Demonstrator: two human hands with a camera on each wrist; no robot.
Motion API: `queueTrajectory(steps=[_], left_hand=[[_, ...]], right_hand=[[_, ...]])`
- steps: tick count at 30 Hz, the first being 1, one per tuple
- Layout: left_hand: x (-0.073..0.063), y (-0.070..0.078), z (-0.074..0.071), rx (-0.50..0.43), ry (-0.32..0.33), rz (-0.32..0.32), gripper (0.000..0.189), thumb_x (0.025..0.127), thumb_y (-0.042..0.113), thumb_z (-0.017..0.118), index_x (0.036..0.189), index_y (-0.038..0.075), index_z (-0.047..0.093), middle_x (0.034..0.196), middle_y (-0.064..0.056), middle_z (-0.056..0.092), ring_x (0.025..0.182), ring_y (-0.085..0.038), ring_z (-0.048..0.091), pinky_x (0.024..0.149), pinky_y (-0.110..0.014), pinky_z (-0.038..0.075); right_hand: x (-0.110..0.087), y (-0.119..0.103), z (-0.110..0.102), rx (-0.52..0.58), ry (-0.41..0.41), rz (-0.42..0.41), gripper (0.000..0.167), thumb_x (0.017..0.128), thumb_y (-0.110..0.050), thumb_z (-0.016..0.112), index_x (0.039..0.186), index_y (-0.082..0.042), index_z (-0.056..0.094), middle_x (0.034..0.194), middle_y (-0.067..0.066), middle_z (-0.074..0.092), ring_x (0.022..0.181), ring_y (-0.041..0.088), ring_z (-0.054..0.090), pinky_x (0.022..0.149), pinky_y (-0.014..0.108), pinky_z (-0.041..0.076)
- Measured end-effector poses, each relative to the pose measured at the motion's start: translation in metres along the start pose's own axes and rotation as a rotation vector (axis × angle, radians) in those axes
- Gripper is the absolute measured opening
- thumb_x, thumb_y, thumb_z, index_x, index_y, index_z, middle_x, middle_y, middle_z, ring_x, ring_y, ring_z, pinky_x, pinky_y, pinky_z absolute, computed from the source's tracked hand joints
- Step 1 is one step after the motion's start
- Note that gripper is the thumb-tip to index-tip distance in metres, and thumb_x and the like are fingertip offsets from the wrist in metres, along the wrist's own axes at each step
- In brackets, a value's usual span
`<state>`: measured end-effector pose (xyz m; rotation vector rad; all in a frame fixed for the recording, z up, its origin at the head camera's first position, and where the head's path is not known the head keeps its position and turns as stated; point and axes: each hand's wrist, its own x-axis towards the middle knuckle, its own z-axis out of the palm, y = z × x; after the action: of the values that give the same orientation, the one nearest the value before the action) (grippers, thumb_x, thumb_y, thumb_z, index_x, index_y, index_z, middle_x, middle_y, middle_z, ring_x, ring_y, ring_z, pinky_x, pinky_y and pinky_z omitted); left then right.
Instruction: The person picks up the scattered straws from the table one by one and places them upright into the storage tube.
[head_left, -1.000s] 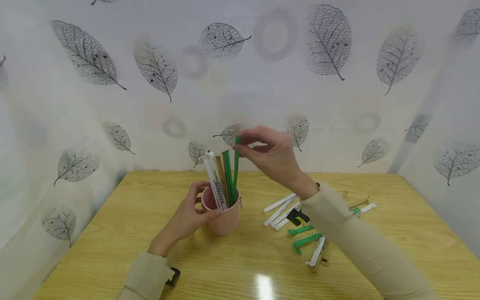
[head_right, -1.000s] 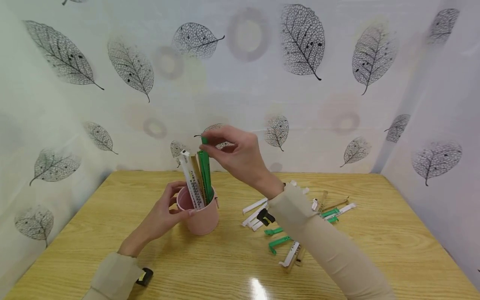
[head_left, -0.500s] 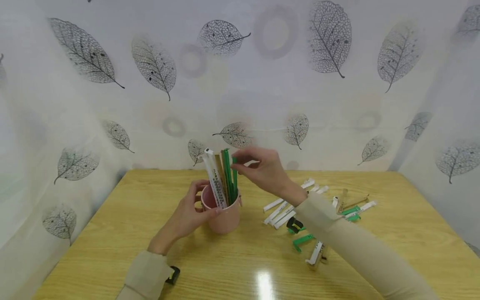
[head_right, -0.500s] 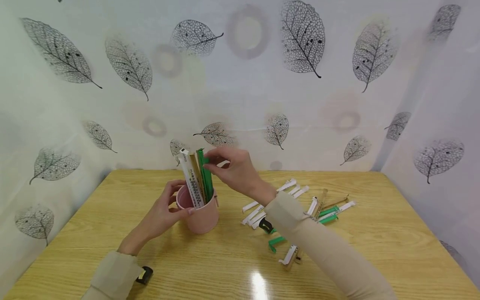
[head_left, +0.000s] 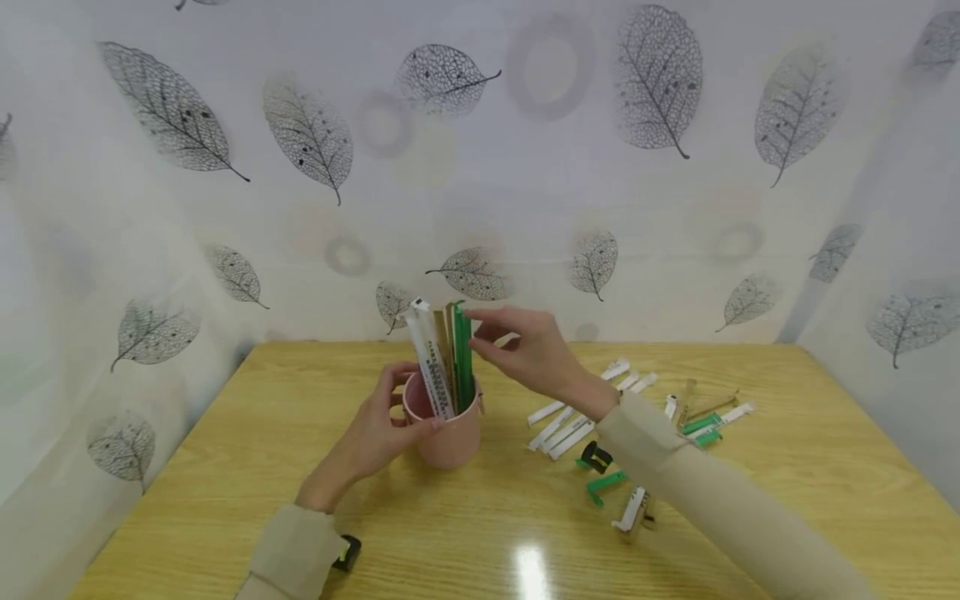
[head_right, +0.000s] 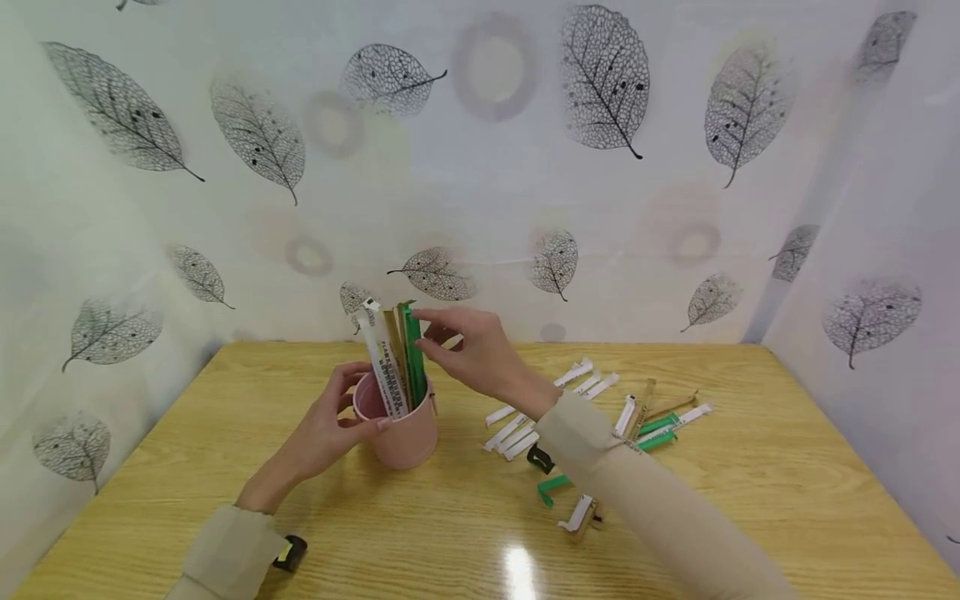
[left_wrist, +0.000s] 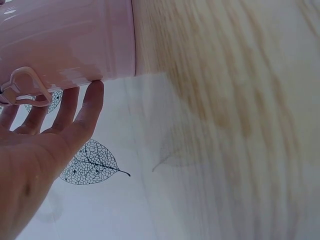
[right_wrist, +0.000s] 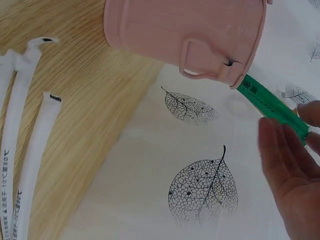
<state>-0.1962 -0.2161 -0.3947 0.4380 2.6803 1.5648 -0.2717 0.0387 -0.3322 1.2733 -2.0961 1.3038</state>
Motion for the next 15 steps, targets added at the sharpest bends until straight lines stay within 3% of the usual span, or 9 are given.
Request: queueTrajectory(steps=[4,7,11,15], left_hand=[[0.0,0.0,0.0,0.005,-0.005,-0.012,0.076,0.091,0.032,0.078,0.15,0.022,0.031,0.149,-0.015,0.046,0.127,-0.038,0.058,0.097,-0.047,0.058],[0.0,0.0,0.0,0.002,-0.003,-0.014,0.076,0.091,0.032,0.078,0.15,0.022,0.031,0.149,-0.015,0.046,0.127,-0.038,0.058,0.098,-0.046,0.058],[0.0,0.0,0.0,0.003,-0.003,-0.01,0.076,0.091,0.031,0.079,0.149,0.022,0.032,0.148,-0.016,0.046,0.127,-0.038,0.058,0.097,-0.046,0.058],[0.0,0.001,0.0,0.007,-0.003,-0.01,0.076,0.09,0.032,0.078,0.149,0.023,0.032,0.149,-0.015,0.046,0.127,-0.037,0.058,0.097,-0.046,0.058]], right_hand=[[-0.006,-0.001,-0.007,-0.074,-0.087,0.038,0.053,0.092,-0.001,0.072,0.143,-0.001,0.057,0.104,0.016,0.078,0.086,0.023,0.077,0.068,0.02,0.061],[-0.012,-0.003,-0.016,-0.107,-0.151,0.076,0.053,0.094,-0.003,0.07,0.145,-0.004,0.056,0.103,0.015,0.078,0.088,0.022,0.076,0.069,0.02,0.06],[-0.027,-0.005,-0.035,-0.133,-0.309,0.137,0.034,0.095,-0.003,0.068,0.13,-0.005,0.069,0.104,0.009,0.078,0.091,0.018,0.075,0.071,0.021,0.06],[-0.049,-0.002,-0.058,-0.183,-0.521,0.102,0.019,0.094,0.0,0.068,0.107,-0.01,0.078,0.1,0.003,0.078,0.086,0.01,0.072,0.07,0.021,0.059]])
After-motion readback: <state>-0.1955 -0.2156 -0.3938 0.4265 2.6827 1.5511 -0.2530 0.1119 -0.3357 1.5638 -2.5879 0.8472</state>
